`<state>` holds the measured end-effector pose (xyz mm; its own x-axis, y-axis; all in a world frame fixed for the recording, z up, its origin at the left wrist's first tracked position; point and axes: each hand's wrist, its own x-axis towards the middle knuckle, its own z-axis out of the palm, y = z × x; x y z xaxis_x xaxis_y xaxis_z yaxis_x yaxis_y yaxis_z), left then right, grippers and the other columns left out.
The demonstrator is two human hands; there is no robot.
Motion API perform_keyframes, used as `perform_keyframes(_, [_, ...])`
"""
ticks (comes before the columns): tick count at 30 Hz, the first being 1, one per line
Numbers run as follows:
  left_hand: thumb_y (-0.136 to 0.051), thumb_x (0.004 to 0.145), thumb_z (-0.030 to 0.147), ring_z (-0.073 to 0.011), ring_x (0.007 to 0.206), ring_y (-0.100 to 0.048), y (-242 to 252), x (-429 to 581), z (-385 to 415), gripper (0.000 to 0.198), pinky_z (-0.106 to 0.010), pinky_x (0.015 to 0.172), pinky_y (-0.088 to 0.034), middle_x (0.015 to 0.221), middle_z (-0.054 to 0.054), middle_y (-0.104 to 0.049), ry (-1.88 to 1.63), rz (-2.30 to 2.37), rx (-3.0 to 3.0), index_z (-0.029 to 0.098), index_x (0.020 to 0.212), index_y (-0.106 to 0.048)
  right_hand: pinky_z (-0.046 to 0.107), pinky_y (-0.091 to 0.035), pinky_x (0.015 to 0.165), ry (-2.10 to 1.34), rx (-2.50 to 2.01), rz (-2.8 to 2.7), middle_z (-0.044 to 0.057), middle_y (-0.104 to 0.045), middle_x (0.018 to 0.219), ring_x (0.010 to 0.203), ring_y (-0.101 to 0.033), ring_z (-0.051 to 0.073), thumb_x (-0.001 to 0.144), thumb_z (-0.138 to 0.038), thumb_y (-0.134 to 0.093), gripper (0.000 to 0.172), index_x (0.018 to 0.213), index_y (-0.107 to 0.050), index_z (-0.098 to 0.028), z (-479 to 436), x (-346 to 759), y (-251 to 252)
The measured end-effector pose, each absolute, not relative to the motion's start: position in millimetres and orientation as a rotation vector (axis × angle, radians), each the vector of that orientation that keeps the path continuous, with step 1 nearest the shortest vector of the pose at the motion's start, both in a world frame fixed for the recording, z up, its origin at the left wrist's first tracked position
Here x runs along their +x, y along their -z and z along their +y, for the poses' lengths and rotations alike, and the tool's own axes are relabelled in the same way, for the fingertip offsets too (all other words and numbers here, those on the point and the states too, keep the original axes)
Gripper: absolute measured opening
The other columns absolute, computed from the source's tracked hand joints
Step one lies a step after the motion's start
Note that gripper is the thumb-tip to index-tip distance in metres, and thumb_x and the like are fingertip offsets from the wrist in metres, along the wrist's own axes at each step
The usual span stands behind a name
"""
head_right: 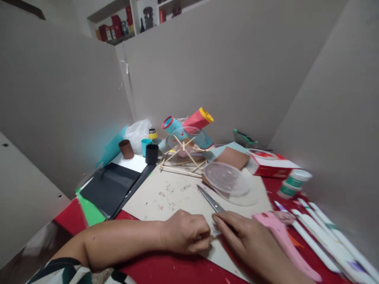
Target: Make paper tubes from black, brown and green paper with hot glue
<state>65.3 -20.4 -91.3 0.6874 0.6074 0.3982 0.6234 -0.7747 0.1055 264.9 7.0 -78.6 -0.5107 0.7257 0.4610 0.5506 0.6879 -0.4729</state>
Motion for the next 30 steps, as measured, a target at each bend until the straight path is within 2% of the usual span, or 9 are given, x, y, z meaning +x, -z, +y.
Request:
perform_keyframes(6, [-0.049,0.088,0.029,-0.0118,0.054,-0.054,90,63,-23,0.014,-0.024,0.050,-0.038,0.067,0.001,-0.059,0.851,-0.963,-2.858,0.020,0.077,-0.047,0.030,-0.051,0.071,-0.476,-1.070,-2.362,0.007,-0.074,0.087,0.078,-0.068,0.020,0.097,-0.030,-0.041,0.030,0.092,-0.069,-0.021,1,261,62])
perform_keyframes(12, [-0.043,0.094,0.028,-0.0115,0.059,-0.055,92,64,-22,0.024,-0.024,0.053,-0.037,0.066,0.001,-0.059,0.959,-0.765,-2.920,0.020,0.073,-0.049,0.029,-0.048,0.069,-0.482,-1.100,-2.364,0.006,-0.073,0.084,0.075,-0.066,0.019,0.097,-0.029,-0.040,0.031,0.088,-0.068,-0.019,1,260,64])
perform_keyframes(18, [-0.039,0.096,0.030,-0.0104,0.058,-0.055,89,66,-24,0.032,-0.023,0.053,-0.038,0.063,0.001,-0.061,0.932,-0.812,-2.946,0.020,0.068,-0.052,0.030,-0.048,0.069,-0.512,-1.077,-2.392,0.006,-0.073,0.085,0.075,-0.066,0.019,0.097,-0.029,-0.041,0.030,0.091,-0.068,-0.019,0,262,67])
perform_keyframes(24, [-0.046,0.093,0.034,-0.0112,0.065,-0.060,92,67,-24,0.024,-0.023,0.053,-0.040,0.073,0.000,-0.065,0.917,-0.916,-2.932,0.019,0.078,-0.057,0.031,-0.052,0.071,-0.532,-1.070,-2.411,0.007,-0.074,0.089,0.080,-0.068,0.021,0.098,-0.032,-0.041,0.029,0.094,-0.068,-0.022,-4,264,67])
perform_keyframes(30, [-0.053,0.089,0.034,-0.0117,0.072,-0.063,91,69,-24,0.016,-0.021,0.054,-0.042,0.081,0.001,-0.068,0.835,-1.042,-2.956,0.019,0.085,-0.058,0.028,-0.055,0.066,-0.443,-0.957,-2.422,0.006,-0.073,0.084,0.076,-0.070,0.021,0.096,-0.031,-0.043,0.027,0.088,-0.067,-0.025,-8,264,67])
